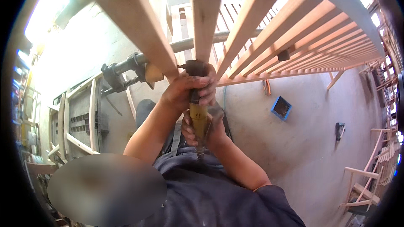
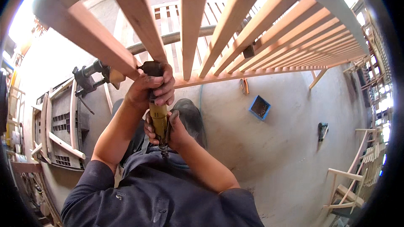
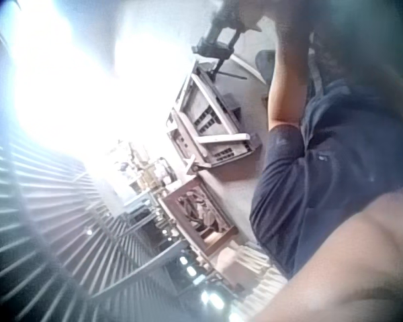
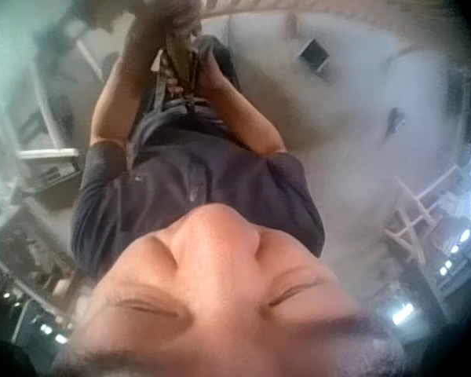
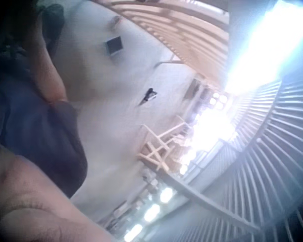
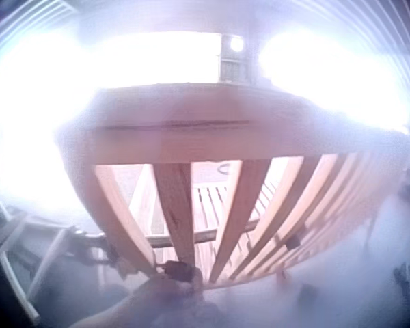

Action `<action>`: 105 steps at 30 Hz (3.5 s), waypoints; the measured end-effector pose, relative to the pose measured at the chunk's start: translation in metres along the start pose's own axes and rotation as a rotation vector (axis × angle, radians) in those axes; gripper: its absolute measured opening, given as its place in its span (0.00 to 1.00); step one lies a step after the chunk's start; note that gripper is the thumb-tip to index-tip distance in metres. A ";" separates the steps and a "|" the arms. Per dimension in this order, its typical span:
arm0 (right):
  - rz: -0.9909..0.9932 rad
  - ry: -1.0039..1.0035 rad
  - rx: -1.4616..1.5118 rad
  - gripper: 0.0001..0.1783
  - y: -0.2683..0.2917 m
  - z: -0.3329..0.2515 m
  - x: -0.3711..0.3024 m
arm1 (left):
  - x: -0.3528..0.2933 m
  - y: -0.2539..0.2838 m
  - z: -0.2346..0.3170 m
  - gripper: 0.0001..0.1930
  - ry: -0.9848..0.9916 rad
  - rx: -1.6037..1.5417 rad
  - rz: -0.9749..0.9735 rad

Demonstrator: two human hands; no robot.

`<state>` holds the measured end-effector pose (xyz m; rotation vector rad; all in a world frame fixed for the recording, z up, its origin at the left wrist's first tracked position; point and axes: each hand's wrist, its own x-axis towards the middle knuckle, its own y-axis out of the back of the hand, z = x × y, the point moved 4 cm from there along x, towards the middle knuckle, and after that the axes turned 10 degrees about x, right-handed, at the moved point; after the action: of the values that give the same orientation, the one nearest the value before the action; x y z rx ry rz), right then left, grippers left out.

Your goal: The person assembles a wooden chair by driving screws into the frame using a pneumatic screwdriver and a manual screwdriver. They work on the underside of the chair, which is clamped to a workbench, and then move the completed chair to a stack.

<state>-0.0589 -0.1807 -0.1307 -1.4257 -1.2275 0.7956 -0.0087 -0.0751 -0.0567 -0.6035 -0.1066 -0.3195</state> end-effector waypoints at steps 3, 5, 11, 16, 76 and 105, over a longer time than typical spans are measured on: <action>0.142 0.023 -0.045 0.57 -0.003 0.002 -0.007 | -0.005 -0.003 0.002 0.12 0.068 -0.004 0.157; 0.206 -0.002 -0.073 0.59 -0.001 0.002 -0.011 | -0.003 -0.004 0.000 0.15 0.088 0.013 0.165; 0.234 -0.014 -0.091 0.59 0.000 0.004 -0.011 | 0.000 -0.009 0.011 0.18 0.177 0.092 0.218; 0.140 -0.040 -0.021 0.57 -0.001 0.017 -0.004 | -0.004 -0.005 0.011 0.16 0.238 0.139 0.262; 0.418 -0.161 -0.195 0.40 -0.002 0.002 -0.020 | -0.002 -0.009 0.009 0.21 0.137 0.113 0.223; 1.988 -0.041 -1.363 0.32 0.242 -0.032 -0.365 | -0.100 -0.022 0.095 0.49 -0.250 1.870 0.947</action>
<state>-0.0585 -0.5220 -0.4068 -3.7654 0.3931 1.1151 -0.1111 -0.0112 0.0134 1.1882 -0.2798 0.7898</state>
